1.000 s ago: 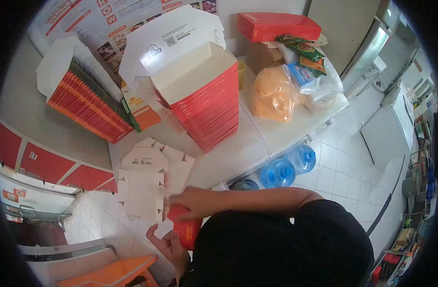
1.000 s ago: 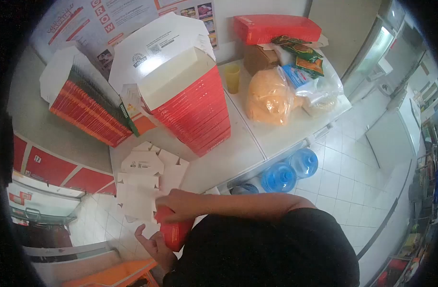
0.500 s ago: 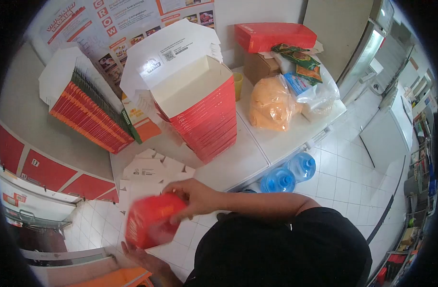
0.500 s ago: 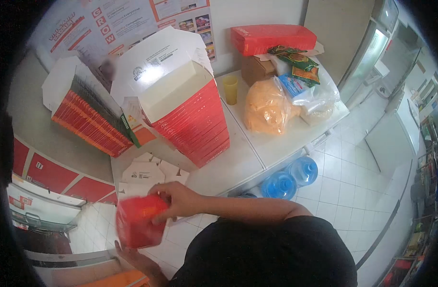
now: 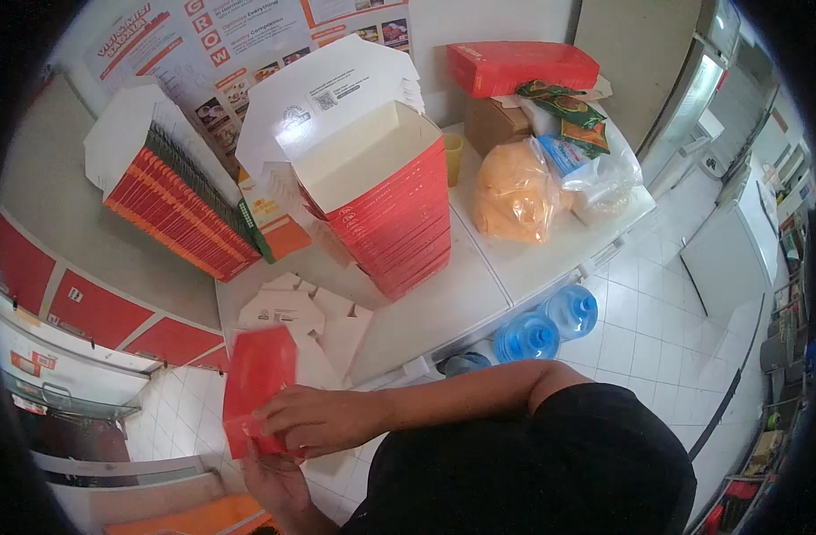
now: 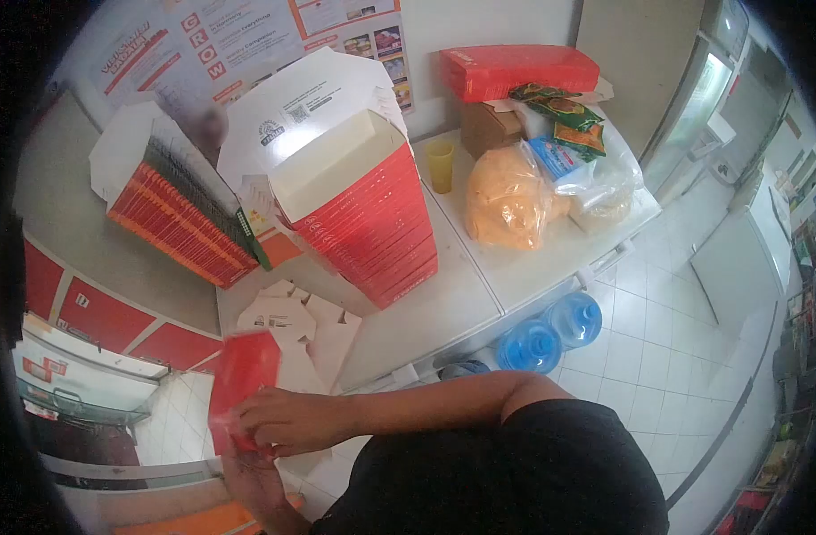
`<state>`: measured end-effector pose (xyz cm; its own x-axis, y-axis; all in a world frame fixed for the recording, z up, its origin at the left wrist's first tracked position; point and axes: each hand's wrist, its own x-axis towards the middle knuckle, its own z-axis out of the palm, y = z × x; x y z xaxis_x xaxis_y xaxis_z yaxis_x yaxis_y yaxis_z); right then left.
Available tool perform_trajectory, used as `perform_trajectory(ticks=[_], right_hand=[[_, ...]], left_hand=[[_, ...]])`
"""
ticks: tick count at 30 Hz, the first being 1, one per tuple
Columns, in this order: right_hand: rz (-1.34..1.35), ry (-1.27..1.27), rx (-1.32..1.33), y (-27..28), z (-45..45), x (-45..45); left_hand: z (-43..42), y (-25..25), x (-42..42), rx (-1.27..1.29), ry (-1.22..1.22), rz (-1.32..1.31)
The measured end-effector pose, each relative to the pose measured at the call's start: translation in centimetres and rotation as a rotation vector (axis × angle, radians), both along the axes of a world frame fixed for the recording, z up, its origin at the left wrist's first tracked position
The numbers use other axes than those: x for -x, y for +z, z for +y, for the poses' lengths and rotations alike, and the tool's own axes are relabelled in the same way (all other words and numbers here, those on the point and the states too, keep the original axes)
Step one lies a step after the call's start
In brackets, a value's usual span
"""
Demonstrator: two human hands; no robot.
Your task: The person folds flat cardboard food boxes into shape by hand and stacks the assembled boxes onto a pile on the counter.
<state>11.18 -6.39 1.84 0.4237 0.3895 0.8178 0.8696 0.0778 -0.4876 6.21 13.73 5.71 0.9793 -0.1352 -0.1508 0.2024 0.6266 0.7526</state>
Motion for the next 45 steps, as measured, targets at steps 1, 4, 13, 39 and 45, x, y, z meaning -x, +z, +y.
perform_trajectory(ticks=[1, 4, 13, 39, 45], right_hand=[[0.101, 0.061, -0.046, 0.7, 0.1, 0.2], [0.562, 0.031, -0.422, 2.8, 0.7, 1.1], [0.093, -0.248, 0.196, 2.1, -1.1, -0.5], [0.379, -0.512, -0.225, -1.5, 0.1, 0.9], [-0.011, -0.525, 0.094, -0.6, -1.4, 0.9]], left_hand=[[0.1, -0.5, -0.3, -0.114, 0.116, -0.027], [-1.1, -2.3, -1.1, -0.432, 0.37, -0.179], [-2.4, -5.8, -1.0, -0.445, 0.355, -0.162], [-6.1, -5.2, -1.4, -0.498, 0.251, -0.051], [-6.3, -5.1, -1.4, -0.414, 0.305, -0.119]])
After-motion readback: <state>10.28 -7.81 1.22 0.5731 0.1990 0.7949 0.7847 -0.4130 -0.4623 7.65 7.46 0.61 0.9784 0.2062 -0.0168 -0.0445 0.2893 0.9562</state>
